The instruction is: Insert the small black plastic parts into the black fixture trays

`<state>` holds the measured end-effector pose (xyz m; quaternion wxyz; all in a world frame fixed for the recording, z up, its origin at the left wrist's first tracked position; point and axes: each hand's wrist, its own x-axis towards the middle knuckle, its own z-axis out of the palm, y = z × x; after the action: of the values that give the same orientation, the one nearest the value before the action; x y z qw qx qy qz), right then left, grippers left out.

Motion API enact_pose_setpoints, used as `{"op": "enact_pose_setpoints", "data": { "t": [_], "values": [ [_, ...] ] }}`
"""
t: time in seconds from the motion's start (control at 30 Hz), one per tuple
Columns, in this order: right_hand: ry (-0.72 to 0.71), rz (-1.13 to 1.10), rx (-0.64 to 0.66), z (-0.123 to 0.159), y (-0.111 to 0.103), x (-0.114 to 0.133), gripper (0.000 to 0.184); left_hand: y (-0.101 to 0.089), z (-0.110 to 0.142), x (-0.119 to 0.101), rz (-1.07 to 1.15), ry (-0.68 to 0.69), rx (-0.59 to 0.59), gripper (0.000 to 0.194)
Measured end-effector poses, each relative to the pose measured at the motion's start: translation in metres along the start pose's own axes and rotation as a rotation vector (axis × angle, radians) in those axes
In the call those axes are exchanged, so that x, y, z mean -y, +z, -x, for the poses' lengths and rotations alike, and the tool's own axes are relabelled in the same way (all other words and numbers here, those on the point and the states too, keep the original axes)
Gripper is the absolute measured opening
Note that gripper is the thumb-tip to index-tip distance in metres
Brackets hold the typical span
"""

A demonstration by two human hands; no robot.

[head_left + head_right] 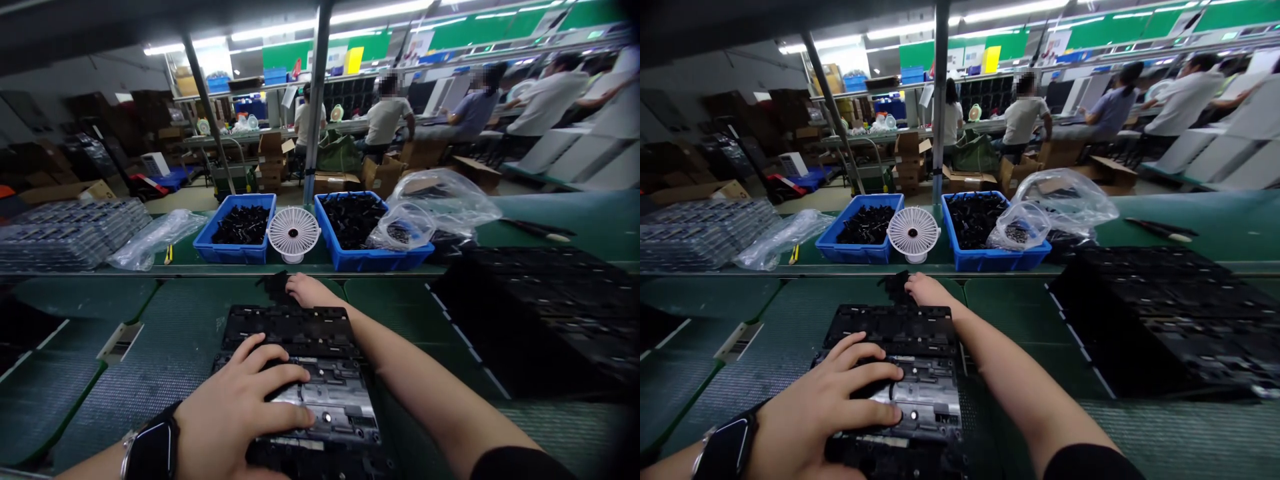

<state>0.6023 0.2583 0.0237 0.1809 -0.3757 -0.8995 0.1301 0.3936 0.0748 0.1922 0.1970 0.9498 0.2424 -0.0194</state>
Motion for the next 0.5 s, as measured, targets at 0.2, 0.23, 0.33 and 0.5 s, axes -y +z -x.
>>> {"op": "enact_pose_setpoints", "data": {
  "t": [0.2,0.23,0.33,0.5],
  "values": [
    [0.119,-0.079,-0.070,0.007,-0.010,0.005,0.008,0.007,0.003,-0.001,0.014,-0.008,-0.043,0.055],
    [0.150,-0.098,-0.096,0.010,-0.015,0.006,0.009,0.008,0.004,-0.001,0.017,-0.009,-0.053,0.056],
    [0.250,-0.161,-0.193,0.023,-0.038,0.009,0.014,0.011,0.005,0.000,0.019,0.001,-0.094,0.056],
    [0.359,-0.294,-0.298,0.065,-0.107,0.046,0.027,0.014,0.005,0.001,0.011,0.045,-0.160,0.053]
  ]
}}
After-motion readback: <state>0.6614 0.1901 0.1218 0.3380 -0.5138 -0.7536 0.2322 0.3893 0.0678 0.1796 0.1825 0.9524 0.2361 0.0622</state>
